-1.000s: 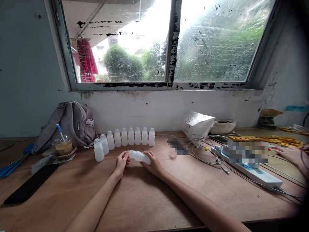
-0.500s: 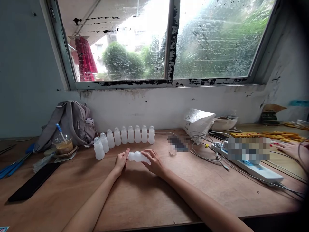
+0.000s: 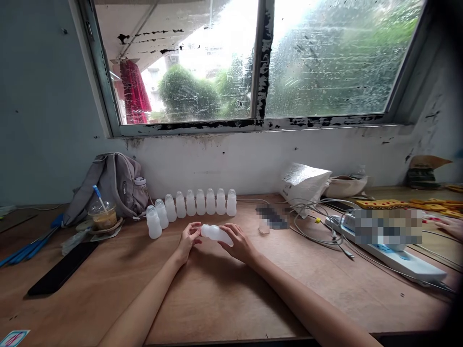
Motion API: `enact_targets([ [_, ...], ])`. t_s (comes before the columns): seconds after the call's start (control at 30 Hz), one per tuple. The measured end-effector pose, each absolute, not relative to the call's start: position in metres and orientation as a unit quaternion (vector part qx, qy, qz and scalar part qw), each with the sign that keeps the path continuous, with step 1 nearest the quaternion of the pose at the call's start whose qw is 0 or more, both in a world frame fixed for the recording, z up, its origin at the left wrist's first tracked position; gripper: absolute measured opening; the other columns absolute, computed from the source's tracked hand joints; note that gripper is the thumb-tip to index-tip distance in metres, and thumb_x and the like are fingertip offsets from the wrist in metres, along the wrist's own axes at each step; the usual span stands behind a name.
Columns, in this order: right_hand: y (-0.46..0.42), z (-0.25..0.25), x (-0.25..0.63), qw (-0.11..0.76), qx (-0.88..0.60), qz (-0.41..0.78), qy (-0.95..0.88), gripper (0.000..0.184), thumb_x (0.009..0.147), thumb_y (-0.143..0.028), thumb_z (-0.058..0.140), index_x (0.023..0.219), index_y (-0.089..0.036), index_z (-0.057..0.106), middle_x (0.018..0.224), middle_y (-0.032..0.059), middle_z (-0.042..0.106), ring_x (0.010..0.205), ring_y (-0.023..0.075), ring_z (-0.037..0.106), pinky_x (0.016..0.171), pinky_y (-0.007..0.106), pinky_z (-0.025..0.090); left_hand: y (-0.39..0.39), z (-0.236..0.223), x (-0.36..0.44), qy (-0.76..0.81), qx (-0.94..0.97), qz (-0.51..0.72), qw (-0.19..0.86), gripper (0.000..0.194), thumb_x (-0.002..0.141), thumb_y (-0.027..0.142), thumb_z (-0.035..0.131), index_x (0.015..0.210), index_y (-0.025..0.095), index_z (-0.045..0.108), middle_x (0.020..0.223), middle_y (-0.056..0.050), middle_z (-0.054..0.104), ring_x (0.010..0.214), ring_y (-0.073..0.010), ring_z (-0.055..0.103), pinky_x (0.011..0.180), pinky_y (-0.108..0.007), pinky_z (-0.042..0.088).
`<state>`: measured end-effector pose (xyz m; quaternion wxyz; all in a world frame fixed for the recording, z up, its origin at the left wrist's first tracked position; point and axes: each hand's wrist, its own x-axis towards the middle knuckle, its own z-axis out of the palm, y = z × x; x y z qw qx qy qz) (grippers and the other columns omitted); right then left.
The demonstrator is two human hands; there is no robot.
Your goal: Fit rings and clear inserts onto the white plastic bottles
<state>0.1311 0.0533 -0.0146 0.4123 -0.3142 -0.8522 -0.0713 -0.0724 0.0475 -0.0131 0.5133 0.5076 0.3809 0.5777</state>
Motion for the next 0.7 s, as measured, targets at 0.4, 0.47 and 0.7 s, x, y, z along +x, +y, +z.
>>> enact_targets([
  [0.4,0.0532,-0.0148,0.1299,0.419,-0.328,-0.050,-0.845,0.038,0.075,-0.034,0.053,0.110,-0.022,0.046,0.098,0.0089,0.053,0.089,0.0222,0.050,0.076,0.037,0.044,0.0576,-0.0206,-0.0782,0.417,0.389,0.582,0.579,0.031,0.067,0.028,0.057,0.096,0.018,0.050,0.090,-0.007,0.057,0.076,-0.0134,0.056,0.065,-0.025,0.045],
  [0.47,0.0513,-0.0145,0.1290,0.410,-0.323,-0.048,-0.851,0.038,0.074,-0.034,0.054,0.110,-0.022,0.046,0.098,0.0086,0.052,0.089,0.0218,0.050,0.076,0.037,0.044,0.0577,-0.0193,-0.0785,0.381,0.401,0.586,0.592,0.031,0.064,0.016,0.056,0.095,0.017,0.049,0.087,-0.006,0.059,0.077,-0.0136,0.057,0.069,-0.026,0.045],
  [0.7,0.0503,-0.0172,0.1266,0.409,-0.319,-0.047,-0.854,0.039,0.075,-0.034,0.054,0.111,-0.022,0.046,0.098,0.0085,0.052,0.090,0.0210,0.050,0.076,0.036,0.044,0.0569,-0.0209,-0.0775,0.390,0.375,0.593,0.596,0.028,0.067,0.022,0.059,0.093,0.020,0.049,0.096,-0.006,0.056,0.079,-0.0129,0.056,0.069,-0.026,0.046],
])
